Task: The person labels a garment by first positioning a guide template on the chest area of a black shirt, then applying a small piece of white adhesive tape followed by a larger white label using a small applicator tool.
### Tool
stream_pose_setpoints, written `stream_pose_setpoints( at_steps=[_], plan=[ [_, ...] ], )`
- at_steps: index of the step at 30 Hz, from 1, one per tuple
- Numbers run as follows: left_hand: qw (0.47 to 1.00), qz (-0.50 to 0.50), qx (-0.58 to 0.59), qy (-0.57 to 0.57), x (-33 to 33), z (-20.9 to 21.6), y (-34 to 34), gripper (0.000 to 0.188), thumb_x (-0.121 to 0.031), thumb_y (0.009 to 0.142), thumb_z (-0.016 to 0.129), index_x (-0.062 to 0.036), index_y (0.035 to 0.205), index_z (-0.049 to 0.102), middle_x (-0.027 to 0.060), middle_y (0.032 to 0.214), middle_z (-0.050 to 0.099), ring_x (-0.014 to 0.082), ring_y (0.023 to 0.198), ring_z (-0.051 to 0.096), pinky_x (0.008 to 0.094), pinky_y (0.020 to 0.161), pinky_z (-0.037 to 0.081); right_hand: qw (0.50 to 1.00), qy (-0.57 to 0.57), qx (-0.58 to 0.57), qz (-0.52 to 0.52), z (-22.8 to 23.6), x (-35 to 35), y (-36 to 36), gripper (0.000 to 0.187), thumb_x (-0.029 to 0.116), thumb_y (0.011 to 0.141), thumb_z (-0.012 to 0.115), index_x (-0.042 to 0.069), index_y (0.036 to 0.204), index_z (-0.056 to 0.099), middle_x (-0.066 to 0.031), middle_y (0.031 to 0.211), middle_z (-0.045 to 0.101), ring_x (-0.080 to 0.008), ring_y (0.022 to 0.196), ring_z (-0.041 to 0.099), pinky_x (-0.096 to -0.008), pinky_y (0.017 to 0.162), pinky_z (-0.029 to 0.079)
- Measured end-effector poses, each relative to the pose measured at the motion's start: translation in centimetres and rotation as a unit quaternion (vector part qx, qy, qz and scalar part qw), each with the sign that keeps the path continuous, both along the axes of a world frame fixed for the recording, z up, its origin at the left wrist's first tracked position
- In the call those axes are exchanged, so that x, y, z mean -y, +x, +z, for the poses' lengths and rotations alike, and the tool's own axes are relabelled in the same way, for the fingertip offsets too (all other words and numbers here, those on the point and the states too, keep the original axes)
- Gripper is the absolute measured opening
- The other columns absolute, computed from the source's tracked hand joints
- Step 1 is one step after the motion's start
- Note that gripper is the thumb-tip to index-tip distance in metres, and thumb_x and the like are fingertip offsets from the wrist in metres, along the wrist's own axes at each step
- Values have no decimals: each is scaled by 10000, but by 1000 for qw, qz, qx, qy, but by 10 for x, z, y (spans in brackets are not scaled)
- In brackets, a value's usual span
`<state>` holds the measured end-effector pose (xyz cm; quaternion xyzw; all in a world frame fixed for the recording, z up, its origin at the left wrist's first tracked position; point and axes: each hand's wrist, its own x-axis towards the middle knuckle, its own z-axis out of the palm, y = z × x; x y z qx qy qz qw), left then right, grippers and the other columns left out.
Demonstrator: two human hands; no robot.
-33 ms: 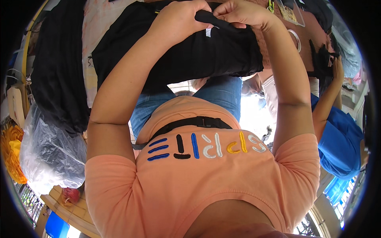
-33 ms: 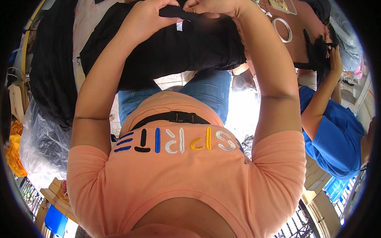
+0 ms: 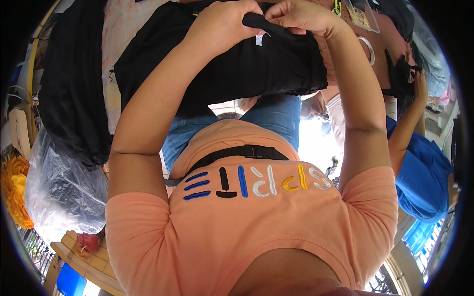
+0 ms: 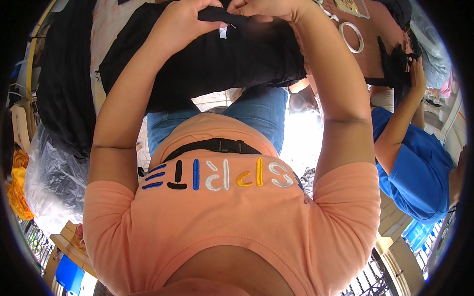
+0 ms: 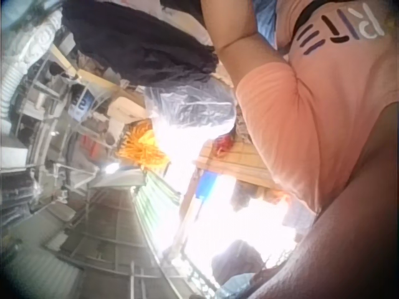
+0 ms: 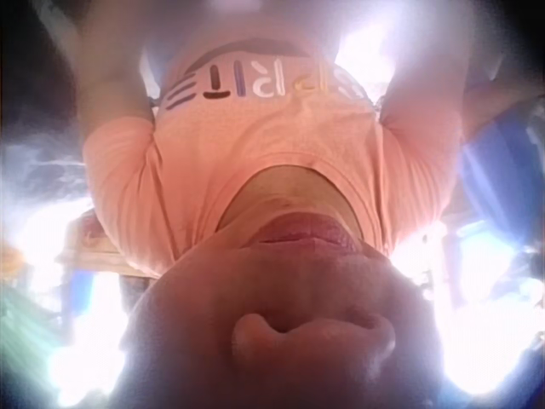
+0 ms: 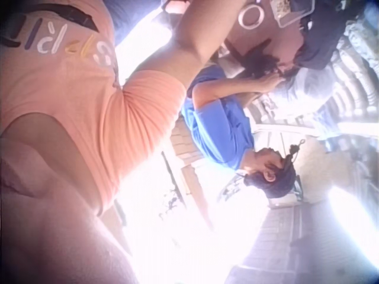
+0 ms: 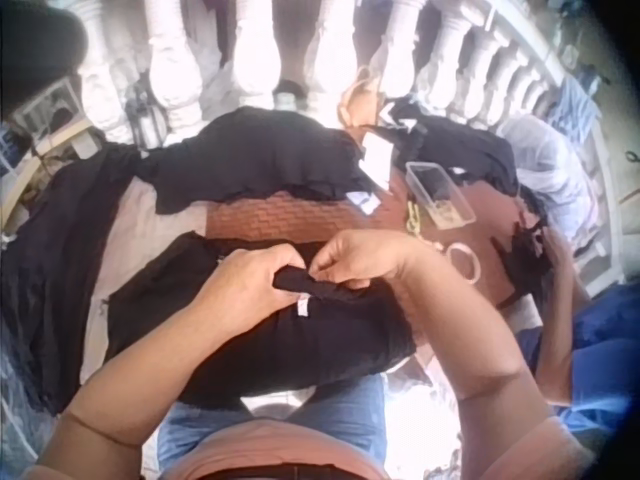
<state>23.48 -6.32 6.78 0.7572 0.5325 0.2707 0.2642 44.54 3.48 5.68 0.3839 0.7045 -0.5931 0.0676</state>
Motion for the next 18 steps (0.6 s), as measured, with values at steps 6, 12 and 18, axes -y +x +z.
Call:
stream_pose_setpoints(
  at_steps=[6,12,18],
  plan=[
    [999,-4,16,-41,-2,-4,-3,288,-205,782,789,-38,990,680,183,865,698,299,800,697,372,718,527,993,32,-64,-95,-11,3,-6,118,139,954,614,51,991,684,3,782,668,-70,559,556,-195,498,405],
    [971,-13,151,-186,-21,-65,-24,937,-401,659,892,137,1326,513,312,1235,606,334,1176,614,364,1047,434,892,62,-248,-373,0,-26,-7,139,180,1015,532,63,987,602,-47,817,663,-129,644,627,-235,565,484],
    [961,-37,169,-218,-12,-37,-12,998,-430,643,897,154,1338,484,335,1268,575,357,1217,585,363,1068,414,855,128,-266,-426,30,-41,26,127,136,1017,522,20,1036,570,-83,875,651,-147,683,632,-259,586,519]
  ],
)
